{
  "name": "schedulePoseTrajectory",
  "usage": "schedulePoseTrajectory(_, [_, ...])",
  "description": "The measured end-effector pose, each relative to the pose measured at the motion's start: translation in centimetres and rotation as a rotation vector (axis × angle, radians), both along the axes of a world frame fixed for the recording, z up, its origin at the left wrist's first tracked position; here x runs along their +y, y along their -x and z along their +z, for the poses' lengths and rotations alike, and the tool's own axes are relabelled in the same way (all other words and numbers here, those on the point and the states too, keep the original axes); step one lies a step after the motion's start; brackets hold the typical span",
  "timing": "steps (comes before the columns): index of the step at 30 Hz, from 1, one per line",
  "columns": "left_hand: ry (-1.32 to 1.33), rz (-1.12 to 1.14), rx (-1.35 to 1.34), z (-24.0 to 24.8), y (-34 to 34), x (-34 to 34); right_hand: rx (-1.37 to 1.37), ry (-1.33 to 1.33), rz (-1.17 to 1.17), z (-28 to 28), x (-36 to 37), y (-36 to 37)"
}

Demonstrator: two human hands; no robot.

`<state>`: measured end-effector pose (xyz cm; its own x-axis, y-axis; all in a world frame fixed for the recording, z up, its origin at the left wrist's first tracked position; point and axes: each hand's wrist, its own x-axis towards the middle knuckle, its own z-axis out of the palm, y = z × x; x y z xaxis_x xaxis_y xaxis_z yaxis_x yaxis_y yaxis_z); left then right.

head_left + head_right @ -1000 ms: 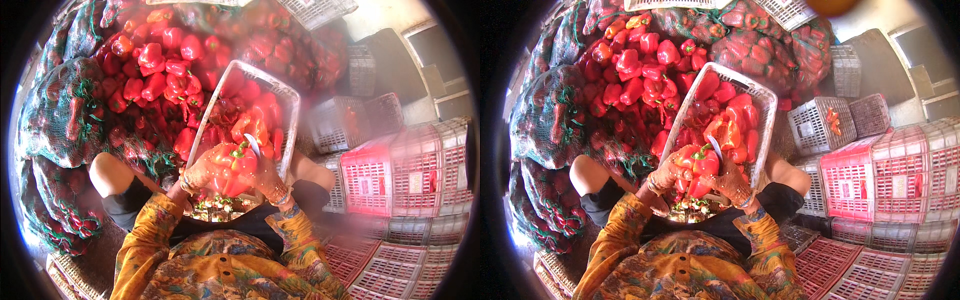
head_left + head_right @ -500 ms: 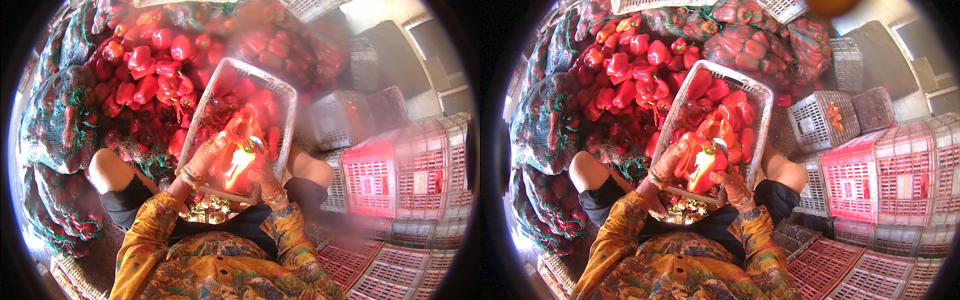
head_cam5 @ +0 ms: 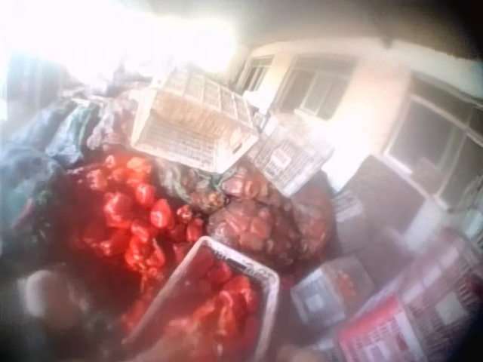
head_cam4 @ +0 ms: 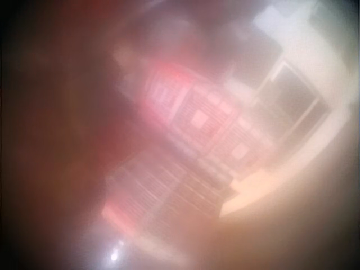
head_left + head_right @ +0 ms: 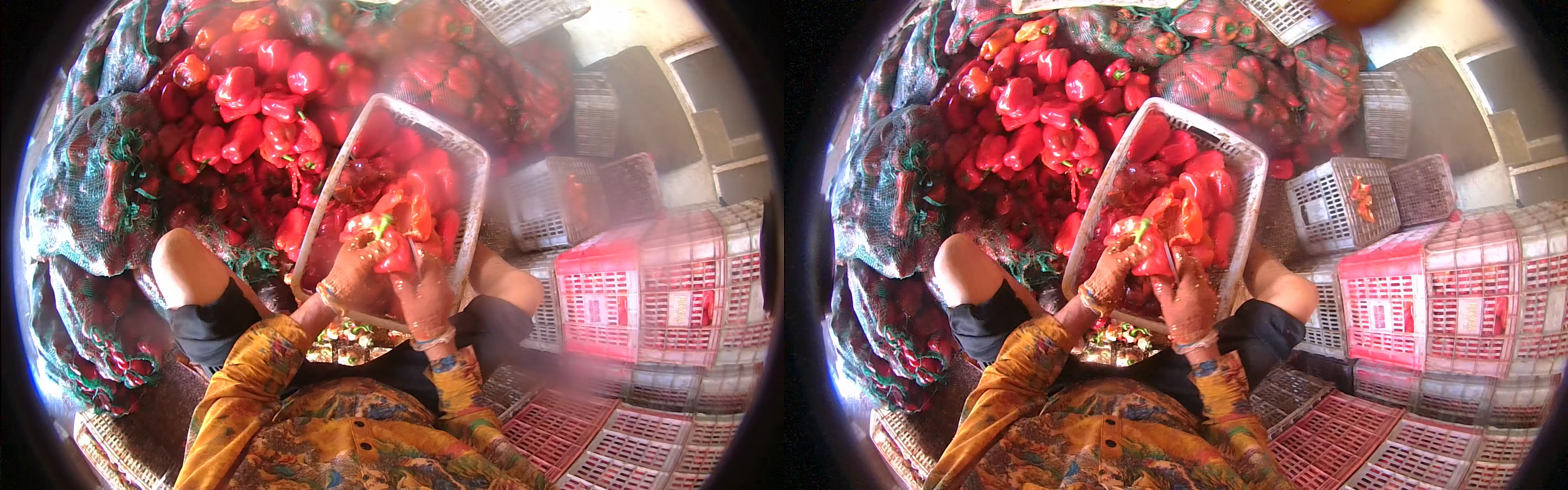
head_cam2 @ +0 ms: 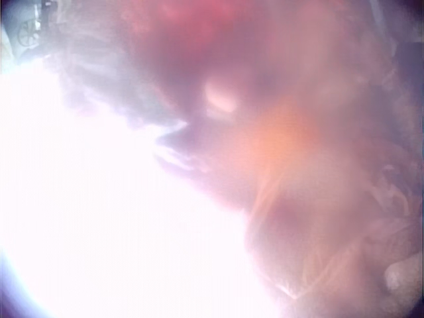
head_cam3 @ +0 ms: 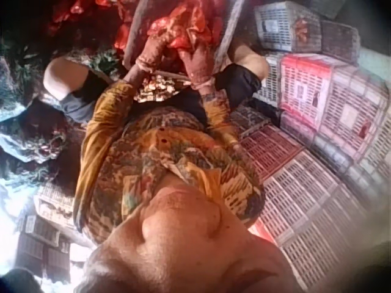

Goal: The person picks up red peppers from a large pile and cleans them by hand, occasionally using a tool to remove stems or damaged parts.

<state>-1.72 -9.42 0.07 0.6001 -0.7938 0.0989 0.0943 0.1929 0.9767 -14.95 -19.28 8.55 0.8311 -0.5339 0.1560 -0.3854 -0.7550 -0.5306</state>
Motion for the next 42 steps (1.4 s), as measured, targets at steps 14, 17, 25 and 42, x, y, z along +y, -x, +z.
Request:
schedulePoseTrajectory(14, [-0.128, 0.268, 0.123, 4.9, 1.1, 0.5, -0.286, -0.242, -0.137, -1.0, 2.8, -4.0])
schedulePoseTrajectory(17, [0.0, 0.262, 0.154, 6.8, 0.4, 2.1, -0.376, -0.206, -0.021, 0.5, 3.8, -4.8])
schedulePoseTrajectory(25, [0.237, 0.088, 0.389, 11.9, -0.6, 8.6, -0.401, -0.395, 0.245, 2.4, 4.0, -6.0])
schedulePoseTrajectory(42, [-0.911, -1.03, -0.942, 4.2, 3.6, 9.1, -0.457, -1.021, -0.355, 6.7, -6.7, -3.2])
